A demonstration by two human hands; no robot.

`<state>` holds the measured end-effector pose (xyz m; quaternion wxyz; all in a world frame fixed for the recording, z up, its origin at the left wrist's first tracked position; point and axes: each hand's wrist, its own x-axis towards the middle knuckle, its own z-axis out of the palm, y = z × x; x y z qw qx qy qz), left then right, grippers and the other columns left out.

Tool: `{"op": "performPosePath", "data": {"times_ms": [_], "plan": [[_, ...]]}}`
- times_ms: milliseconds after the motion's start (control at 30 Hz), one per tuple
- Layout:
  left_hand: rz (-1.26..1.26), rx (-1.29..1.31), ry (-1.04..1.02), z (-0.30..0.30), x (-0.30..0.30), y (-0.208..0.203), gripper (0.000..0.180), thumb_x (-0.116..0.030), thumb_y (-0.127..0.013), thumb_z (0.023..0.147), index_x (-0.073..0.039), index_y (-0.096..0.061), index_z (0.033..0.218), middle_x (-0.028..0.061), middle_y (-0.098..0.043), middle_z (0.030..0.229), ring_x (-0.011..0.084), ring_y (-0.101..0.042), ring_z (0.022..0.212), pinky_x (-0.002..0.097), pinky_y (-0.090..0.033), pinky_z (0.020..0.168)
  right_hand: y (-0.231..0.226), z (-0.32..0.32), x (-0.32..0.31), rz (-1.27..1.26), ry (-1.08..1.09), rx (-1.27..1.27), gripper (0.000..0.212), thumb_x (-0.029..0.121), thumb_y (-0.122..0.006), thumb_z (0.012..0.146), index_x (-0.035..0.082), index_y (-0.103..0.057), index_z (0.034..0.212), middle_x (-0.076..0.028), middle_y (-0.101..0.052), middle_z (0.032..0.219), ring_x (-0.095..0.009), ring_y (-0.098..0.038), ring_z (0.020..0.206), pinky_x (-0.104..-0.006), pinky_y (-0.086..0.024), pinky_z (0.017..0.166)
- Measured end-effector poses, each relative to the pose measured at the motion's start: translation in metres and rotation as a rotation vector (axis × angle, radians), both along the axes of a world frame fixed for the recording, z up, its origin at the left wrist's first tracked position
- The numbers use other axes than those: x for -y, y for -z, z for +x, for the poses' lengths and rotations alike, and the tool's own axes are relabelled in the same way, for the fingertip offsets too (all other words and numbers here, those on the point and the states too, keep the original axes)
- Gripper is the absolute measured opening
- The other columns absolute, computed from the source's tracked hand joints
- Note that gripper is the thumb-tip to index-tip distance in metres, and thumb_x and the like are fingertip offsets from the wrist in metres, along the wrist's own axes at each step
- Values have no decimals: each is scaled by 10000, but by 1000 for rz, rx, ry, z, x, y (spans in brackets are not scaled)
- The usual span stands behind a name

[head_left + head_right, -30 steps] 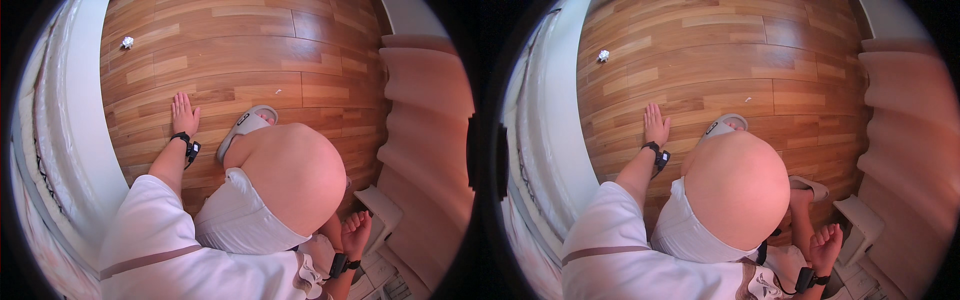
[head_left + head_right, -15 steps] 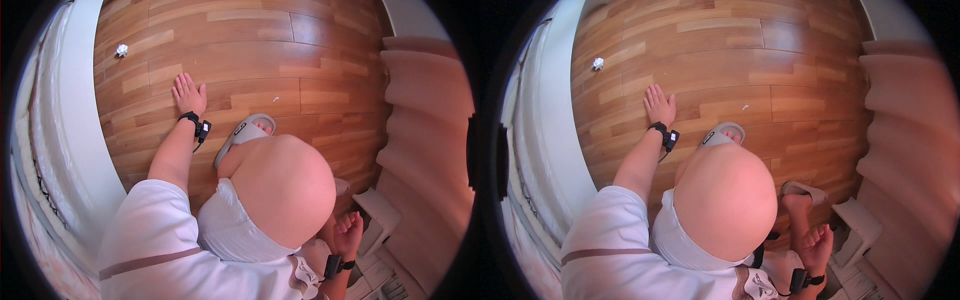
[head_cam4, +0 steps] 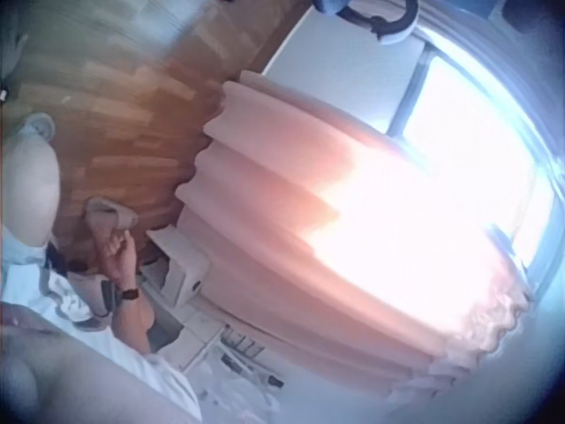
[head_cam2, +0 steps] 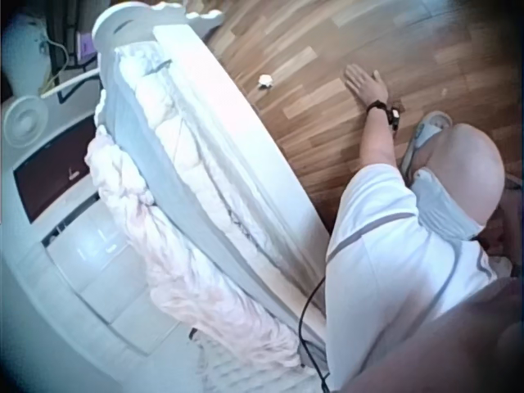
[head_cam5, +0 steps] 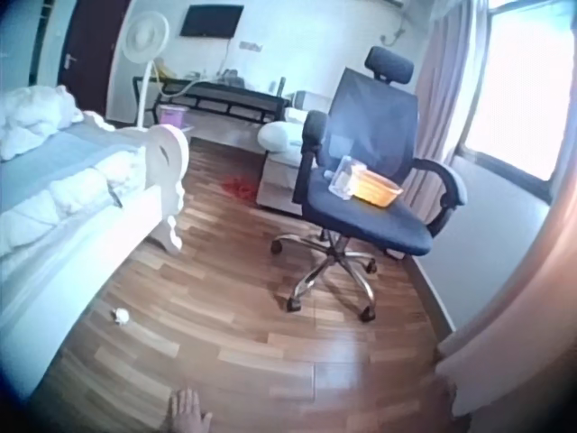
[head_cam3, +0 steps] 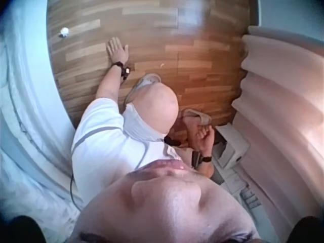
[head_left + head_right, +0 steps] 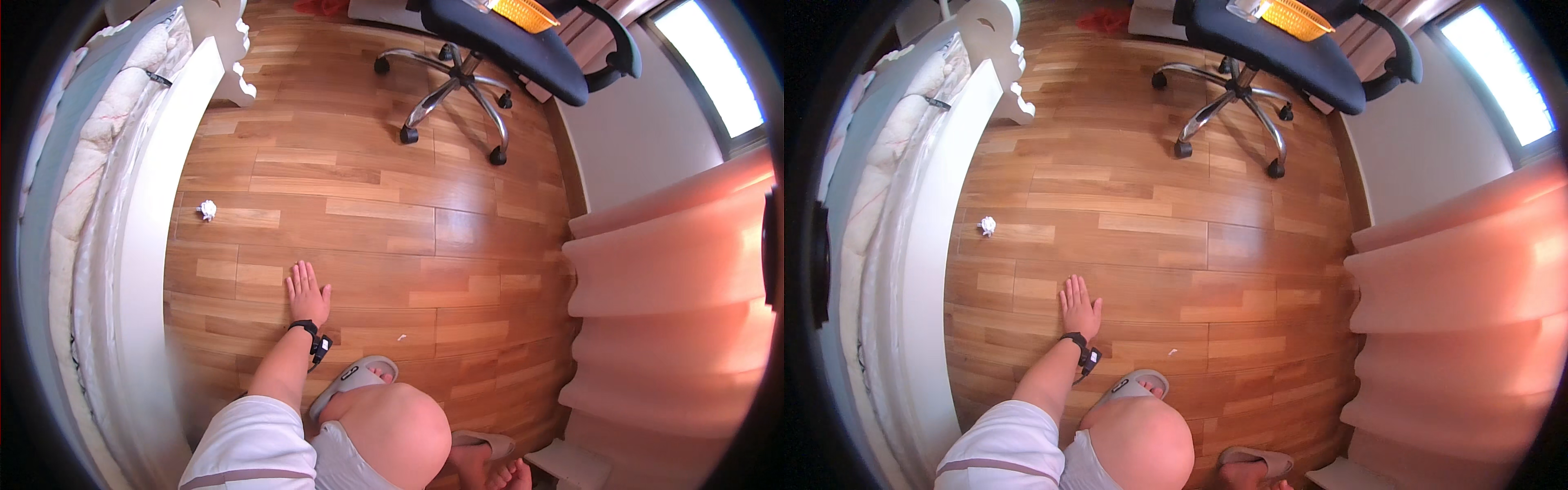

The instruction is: Picking up and sorting soybeans from the seat of an office chair into a container and colander.

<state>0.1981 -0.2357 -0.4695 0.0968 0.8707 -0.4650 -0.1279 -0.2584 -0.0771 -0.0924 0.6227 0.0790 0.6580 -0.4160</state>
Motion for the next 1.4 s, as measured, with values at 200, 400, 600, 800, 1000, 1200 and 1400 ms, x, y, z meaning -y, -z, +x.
{"op": "performPosePath", "data": {"times_ms": [200, 400, 600, 800, 1000, 1200, 1400], "plan": [[-54, 67, 87, 10, 1, 4, 812, -402, -539, 1004, 53, -197, 1584, 232, -187, 1665, 363, -149, 1557, 504, -125, 1260, 19, -13, 14, -17, -53, 74, 332, 319, -518, 1058, 165, -452, 772, 38, -321, 638, -110, -302, 565, -265, -290, 552], [-68, 124, 49, 18, 26, 11, 802, -420, -521, 1011, 60, -215, 1576, 236, -212, 1658, 369, -160, 1554, 492, -137, 1259, 24, -9, 35, 54, 26, 53, 322, 309, -519, 1060, 165, -473, 776, 39, -331, 641, -105, -301, 566, -263, -288, 554], [10, 277, -295, 32, 92, 38, 802, -511, -429, 1038, 29, -212, 1590, 220, -169, 1678, 361, -151, 1559, 543, -118, 1248, 37, -12, 42, 53, 59, 9, 315, 292, -529, 1060, 151, -482, 783, 32, -360, 647, -112, -331, 575, -261, -310, 571], [-411, 134, -82, 83, 233, -14, 777, -472, -498, 1022, -58, -199, 1608, 246, -146, 1669, 405, -133, 1552, 504, -141, 1263, 41, -12, 50, 199, 134, -65, 323, 303, -516, 1063, 140, -468, 788, 19, -348, 650, -112, -332, 582, -264, -315, 564], [-794, 162, -326, 141, 250, -37, 454, -23, -601, 885, 10, -497, 1326, 250, -578, 1253, 432, -513, 1217, 512, -402, 1060, 36, -37, 36, 117, 102, 96, 339, 327, -521, 1061, 140, -433, 792, 22, -320, 643, -112, -305, 570, -275, -303, 551], [-682, -425, -369, 171, 110, 0, 179, 4, -538, 993, -8, -599, 1160, 108, -673, 1044, 189, -639, 954, 315, -514, 888, 61, -75, 10, -147, 120, 178, 286, 348, -532, 1034, 158, -496, 824, 36, -438, 689, -101, -365, 548, -263, -331, 511], [-345, -405, -17, 132, -14, -52, 233, -242, -566, 1037, -26, -608, 958, 146, -667, 815, 288, -641, 724, 432, -498, 680, 24, -51, 12, -296, 168, 220, 386, 365, -500, 1061, 162, -421, 743, 35, -297, 620, -111, -263, 518, -274, -257, 470]]}}
